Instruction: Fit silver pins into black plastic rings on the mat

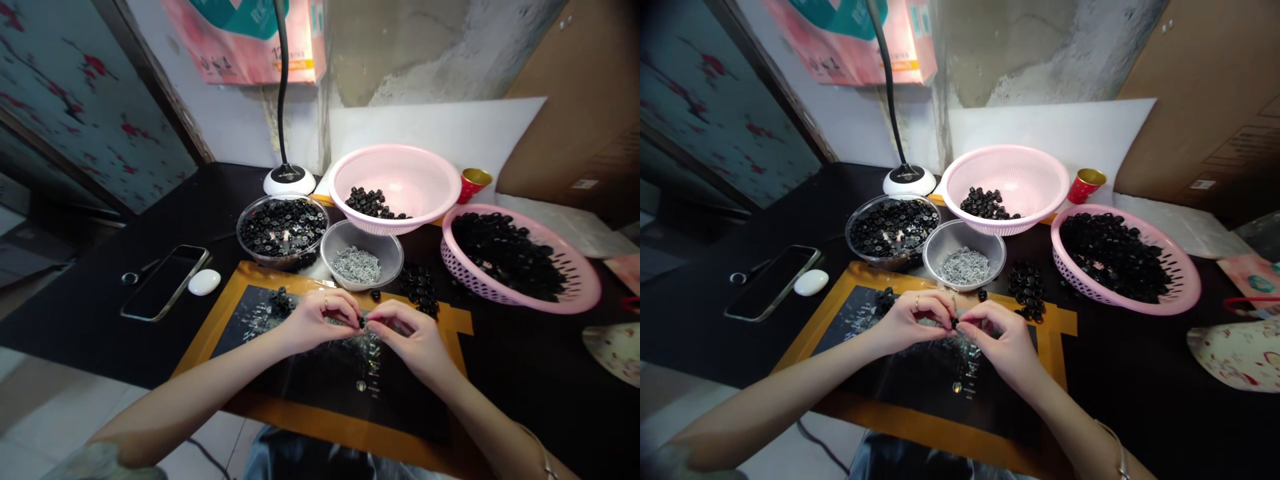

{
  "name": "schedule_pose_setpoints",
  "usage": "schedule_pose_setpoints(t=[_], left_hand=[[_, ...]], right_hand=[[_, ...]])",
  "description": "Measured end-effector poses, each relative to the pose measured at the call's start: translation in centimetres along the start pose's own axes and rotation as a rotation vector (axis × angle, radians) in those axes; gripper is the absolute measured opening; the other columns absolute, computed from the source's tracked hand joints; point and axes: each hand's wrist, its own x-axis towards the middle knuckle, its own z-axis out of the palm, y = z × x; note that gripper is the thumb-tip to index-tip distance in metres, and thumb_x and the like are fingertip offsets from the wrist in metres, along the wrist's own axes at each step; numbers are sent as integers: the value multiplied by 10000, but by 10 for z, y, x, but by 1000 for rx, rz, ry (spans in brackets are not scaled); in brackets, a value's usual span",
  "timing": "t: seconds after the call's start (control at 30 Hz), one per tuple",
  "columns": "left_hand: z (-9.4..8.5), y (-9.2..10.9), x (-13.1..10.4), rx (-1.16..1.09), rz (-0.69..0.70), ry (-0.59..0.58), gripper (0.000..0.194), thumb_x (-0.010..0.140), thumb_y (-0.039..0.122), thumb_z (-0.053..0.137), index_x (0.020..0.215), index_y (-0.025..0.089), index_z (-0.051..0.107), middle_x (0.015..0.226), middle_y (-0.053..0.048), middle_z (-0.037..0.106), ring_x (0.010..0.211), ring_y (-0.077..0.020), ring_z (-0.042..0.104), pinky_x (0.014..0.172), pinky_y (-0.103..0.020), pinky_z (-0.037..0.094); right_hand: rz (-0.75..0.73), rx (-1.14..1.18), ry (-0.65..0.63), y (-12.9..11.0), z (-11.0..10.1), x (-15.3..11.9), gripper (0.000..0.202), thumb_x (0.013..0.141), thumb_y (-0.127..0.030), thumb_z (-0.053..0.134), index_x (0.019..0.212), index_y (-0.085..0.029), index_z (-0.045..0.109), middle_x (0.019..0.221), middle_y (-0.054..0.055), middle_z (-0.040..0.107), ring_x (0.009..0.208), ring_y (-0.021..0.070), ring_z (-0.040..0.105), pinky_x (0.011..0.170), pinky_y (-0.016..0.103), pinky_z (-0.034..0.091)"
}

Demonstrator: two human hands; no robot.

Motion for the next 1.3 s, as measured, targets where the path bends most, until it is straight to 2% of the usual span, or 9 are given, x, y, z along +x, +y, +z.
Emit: schedule_pose_setpoints(t=[0.1, 0.27, 0.47, 0.6, 0.77, 0.87, 0.97, 1.03, 1.3], left_hand=[[2, -3, -2, -153, -110, 14, 85, 689, 138, 736, 700, 95, 663, 842, -73, 631, 766, -133, 634, 693, -229, 556], [3, -5, -1, -251, -190, 45, 85, 673, 112, 735, 697, 85, 659, 843, -67, 629, 767, -117, 634, 707, -211, 557], [2, -3, 0, -221, -206, 60, 60, 677, 100, 718, 699, 86, 663, 837, -76, 644, 774, -130, 633, 678, -207, 547], [1, -2, 0, -228, -206, 62, 52, 683, 98, 712, 702, 85, 665, 844, -79, 645, 771, -130, 635, 676, -206, 543], [1, -3, -1, -232, -214, 71, 64, 686, 113, 715, 718, 89, 665, 851, -77, 650, 783, -136, 638, 696, -218, 536], [1, -3, -1, -224, -236, 72, 91, 690, 137, 721, 739, 90, 662, 851, -77, 658, 781, -139, 639, 704, -228, 531], [1, -2, -1, -223, -249, 54, 113, 701, 157, 719, 770, 91, 657, 859, -79, 665, 787, -143, 642, 729, -248, 532], [0, -2, -1, -217, -247, 49, 115, 706, 158, 715, 780, 92, 655, 863, -80, 668, 794, -146, 643, 741, -254, 531], [0, -3, -2, -159, -216, 51, 116, 725, 166, 699, 806, 94, 657, 883, -91, 684, 799, -156, 656, 752, -278, 547]], right_hand=[[-48, -224, -29, -12, -26, 4, 153, 850, -312, 594, 963, -225, 650, 859, 31, 658, 734, 177, 617, 626, 285, 478], [-82, -895, -69, -7, -66, 8, 186, 842, -209, 574, 1000, -145, 649, 907, 75, 637, 692, 198, 614, 669, 344, 478], [91, -1171, -216, 2, -56, 9, 153, 849, -137, 542, 896, -136, 688, 879, 91, 641, 755, 244, 664, 645, 333, 490], [117, -1197, -184, -4, -49, 10, 136, 858, -172, 535, 881, -150, 667, 839, 82, 650, 749, 262, 666, 618, 344, 481], [-58, -789, -65, -9, -42, 10, 45, 818, -200, 570, 858, -191, 590, 736, 10, 617, 635, 170, 606, 603, 289, 468], [-77, -488, -66, -11, -33, 8, 144, 796, -198, 586, 940, -203, 589, 777, 6, 632, 665, 154, 606, 652, 282, 493], [-19, -265, -98, -9, -25, 6, 261, 814, -231, 587, 1073, -224, 618, 940, 35, 671, 834, 183, 642, 766, 318, 509], [68, -124, -104, -6, -21, 6, 241, 810, -272, 611, 1044, -226, 649, 973, 44, 686, 897, 200, 649, 804, 335, 510], [296, 428, -77, -2, -14, 9, 212, 746, -320, 706, 788, -202, 535, 817, 36, 731, 762, 197, 703, 679, 297, 526]])
